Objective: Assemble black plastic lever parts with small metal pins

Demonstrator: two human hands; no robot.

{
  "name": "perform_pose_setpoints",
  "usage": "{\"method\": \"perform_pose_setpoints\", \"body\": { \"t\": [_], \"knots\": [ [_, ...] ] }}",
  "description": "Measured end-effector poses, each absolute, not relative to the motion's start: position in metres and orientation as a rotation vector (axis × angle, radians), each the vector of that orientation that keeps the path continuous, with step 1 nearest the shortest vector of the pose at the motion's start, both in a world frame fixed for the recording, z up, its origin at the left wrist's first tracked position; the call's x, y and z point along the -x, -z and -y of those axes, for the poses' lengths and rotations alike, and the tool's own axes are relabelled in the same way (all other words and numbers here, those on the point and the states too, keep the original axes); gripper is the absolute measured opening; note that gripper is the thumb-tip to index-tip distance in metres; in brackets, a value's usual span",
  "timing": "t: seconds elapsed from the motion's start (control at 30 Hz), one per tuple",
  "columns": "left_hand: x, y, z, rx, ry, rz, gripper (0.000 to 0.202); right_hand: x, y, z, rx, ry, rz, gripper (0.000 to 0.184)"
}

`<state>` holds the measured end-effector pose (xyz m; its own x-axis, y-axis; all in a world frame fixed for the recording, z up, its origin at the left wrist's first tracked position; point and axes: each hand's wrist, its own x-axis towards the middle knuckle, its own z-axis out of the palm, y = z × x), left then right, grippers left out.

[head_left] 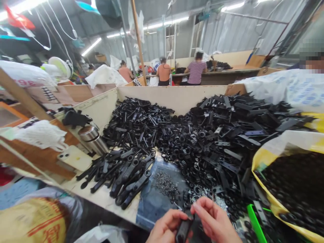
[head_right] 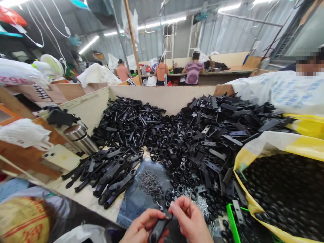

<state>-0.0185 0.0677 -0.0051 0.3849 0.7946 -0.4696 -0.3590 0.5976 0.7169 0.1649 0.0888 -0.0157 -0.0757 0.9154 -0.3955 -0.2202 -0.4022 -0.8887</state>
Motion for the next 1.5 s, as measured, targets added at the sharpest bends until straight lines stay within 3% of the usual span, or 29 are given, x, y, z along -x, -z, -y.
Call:
{"method": "perform_pose_setpoints", "body": {
  "t": [0.13,0.23,0.37,0.57,0.67,0.77,0.9,1.13,1.23,1.33,1.5],
  "knots": [
    [0.033,0.007,-0.063,-0.425,-0.863,-1.014,0.029,-0.178,0.007,-0.094,1.405,-1.410,1.004,0.052],
    [0.043,0.011,-0.060,-0.451,-0.903,-1.187,0.037,-0.188,-0.001,-0.095,1.491,-1.158,1.309,0.037],
    [0.048,0.006,-0.057,-0.316,-0.883,-1.123,0.063,-0.178,-0.009,-0.097,1.552,-0.791,1.818,0.017],
    [0.043,-0.007,-0.055,-0.218,-0.768,-0.934,0.032,-0.153,-0.003,-0.117,1.802,-0.286,2.374,0.018],
    [0.040,-0.007,-0.056,-0.325,-0.740,-0.894,0.023,-0.163,-0.005,-0.120,1.771,-0.332,2.348,0.010],
    [0.037,-0.004,-0.057,-0.449,-0.700,-0.900,0.021,-0.177,-0.016,-0.110,1.636,-0.658,2.075,0.015],
    [0.025,-0.003,-0.057,-0.507,-0.698,-0.906,0.036,-0.182,-0.024,-0.087,1.346,-0.973,1.839,0.029],
    [0.012,-0.018,-0.058,-0.417,-0.668,-0.880,0.033,-0.179,-0.006,-0.068,1.031,-0.880,2.003,0.030],
    [0.010,-0.016,-0.056,-0.529,-0.694,-0.921,0.040,-0.178,0.001,-0.068,1.042,-0.840,1.926,0.019],
    [0.007,-0.012,-0.053,-0.761,-0.676,-0.995,0.033,-0.175,0.004,-0.066,1.161,-0.795,1.800,0.012],
    [0.006,-0.011,-0.053,-0.992,-0.598,-1.079,0.025,-0.177,0.004,-0.059,1.144,-0.715,1.832,0.022]
  ]
}}
